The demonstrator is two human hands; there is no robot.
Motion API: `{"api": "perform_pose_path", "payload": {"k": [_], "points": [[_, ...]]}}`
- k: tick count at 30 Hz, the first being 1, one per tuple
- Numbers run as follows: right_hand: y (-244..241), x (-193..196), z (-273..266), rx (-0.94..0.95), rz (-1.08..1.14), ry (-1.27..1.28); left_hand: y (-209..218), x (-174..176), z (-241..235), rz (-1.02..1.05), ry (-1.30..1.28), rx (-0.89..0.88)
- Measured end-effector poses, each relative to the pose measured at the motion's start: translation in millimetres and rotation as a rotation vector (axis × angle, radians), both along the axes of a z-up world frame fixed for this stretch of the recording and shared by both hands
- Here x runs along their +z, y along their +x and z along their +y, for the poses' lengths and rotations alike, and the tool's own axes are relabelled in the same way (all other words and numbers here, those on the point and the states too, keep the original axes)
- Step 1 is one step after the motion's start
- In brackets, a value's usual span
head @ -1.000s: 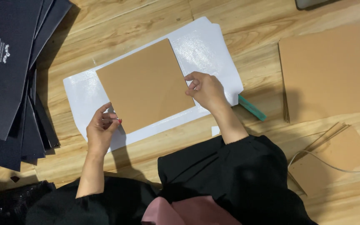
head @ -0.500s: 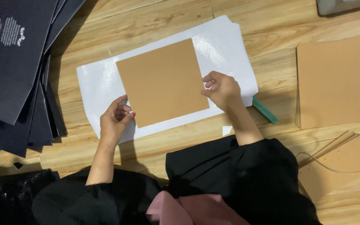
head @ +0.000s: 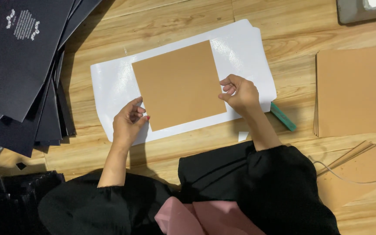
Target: Assembling cardboard folders by smoothing adhesive paper onto panels using a squeegee and positioning components.
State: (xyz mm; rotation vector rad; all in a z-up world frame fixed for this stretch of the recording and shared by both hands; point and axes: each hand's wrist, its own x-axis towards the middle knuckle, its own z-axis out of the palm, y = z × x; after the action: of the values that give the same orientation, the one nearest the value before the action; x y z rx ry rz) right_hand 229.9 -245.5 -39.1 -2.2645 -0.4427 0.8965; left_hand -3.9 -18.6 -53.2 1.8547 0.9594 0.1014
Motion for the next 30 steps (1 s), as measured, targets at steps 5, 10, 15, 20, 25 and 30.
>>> {"api": "perform_pose_path", "payload": {"k": [5,10,15,20,25,30], "points": [[-1,0,1,0.022,-0.024,0.003,-1,1,0,0.008,0.009,-0.003],[-1,2,2,0.028,-0.052,-0.015,-2,-8,1,0.003,0.014,-0.002],[-2,1,1,0.023,-0.054,0.011,2,5,1,0.045,0.005,-0.010],[-2,0,1,0.009,-0.045,0.014,3,13,0,0.051,-0.007,0.003],[-2,-1,0,0.015,-0.056,0.040,5,17,-2,0.051,-0.012,0.010],[-2,3,2,0.010,-0.036,0.015,4,12,0,0.048,0.001,-0.011]]}}
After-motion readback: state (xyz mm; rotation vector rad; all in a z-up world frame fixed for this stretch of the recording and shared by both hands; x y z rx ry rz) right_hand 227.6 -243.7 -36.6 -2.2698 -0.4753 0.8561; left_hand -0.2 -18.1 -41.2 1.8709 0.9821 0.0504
